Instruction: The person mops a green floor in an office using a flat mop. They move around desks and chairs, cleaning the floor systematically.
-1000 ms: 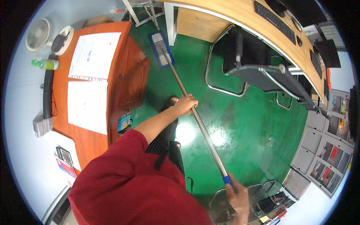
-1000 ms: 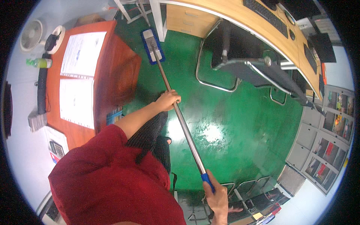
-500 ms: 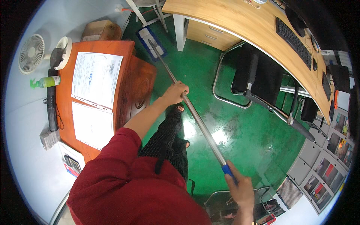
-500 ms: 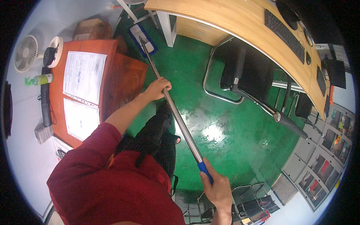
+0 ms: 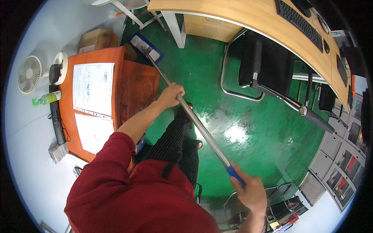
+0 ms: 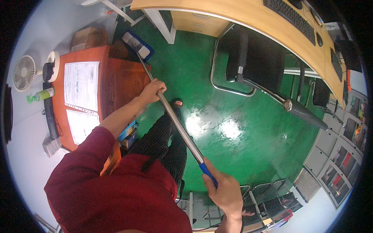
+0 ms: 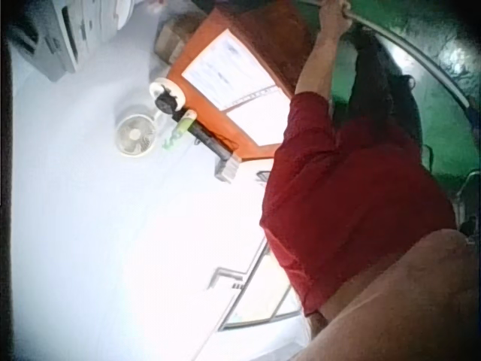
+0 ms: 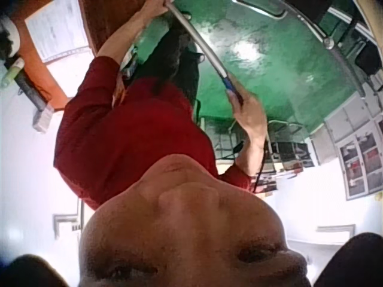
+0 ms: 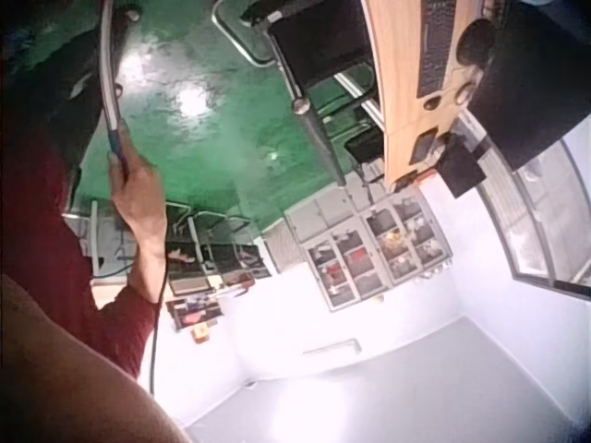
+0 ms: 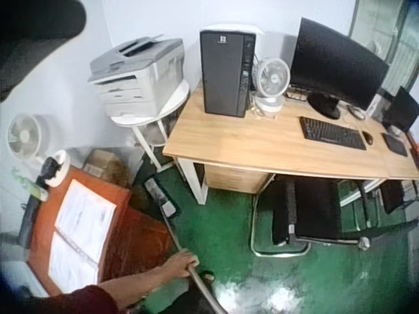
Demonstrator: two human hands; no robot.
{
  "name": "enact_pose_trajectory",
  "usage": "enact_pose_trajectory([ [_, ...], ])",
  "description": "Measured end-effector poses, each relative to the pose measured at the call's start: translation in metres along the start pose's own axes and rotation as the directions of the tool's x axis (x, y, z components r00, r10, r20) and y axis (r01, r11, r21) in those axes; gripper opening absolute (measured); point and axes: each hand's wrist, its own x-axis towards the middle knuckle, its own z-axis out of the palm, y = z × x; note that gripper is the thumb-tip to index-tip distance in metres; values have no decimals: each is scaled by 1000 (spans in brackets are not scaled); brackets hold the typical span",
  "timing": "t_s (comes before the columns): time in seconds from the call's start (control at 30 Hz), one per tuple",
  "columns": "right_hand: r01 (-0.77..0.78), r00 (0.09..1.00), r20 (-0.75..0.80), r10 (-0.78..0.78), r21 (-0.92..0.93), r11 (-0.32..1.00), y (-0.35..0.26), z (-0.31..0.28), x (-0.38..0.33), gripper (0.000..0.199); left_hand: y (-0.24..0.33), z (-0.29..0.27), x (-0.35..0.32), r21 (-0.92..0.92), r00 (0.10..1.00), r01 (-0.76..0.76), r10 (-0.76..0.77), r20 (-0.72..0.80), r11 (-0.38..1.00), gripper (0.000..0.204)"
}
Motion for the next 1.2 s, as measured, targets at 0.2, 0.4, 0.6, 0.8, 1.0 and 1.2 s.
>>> enact_pose_trajectory([
  [0.2,38,996,-80,-41,-45,998,15,12,12,39,-19,-1,10,87,992,-102,94,89,991,24],
  [0.4,61,989,-121,-87,-198,978,40,47,24,40,-36,9,11,266,994,-7,-21,104,964,20],
  [0.6,-11,984,-173,-42,-293,956,87,61,-54,41,17,78,-15,273,990,-132,110,92,953,26],
  [0.8,-87,987,-151,56,-210,974,151,74,-158,39,96,165,-62,238,974,-147,98,206,960,22],
  [1.0,-253,966,-45,254,33,967,216,111,-251,40,147,227,-132,144,884,-182,98,457,973,23],
  [1.2,-495,860,113,498,422,759,236,125,-343,41,178,260,-198,78,889,-241,188,417,967,19],
])
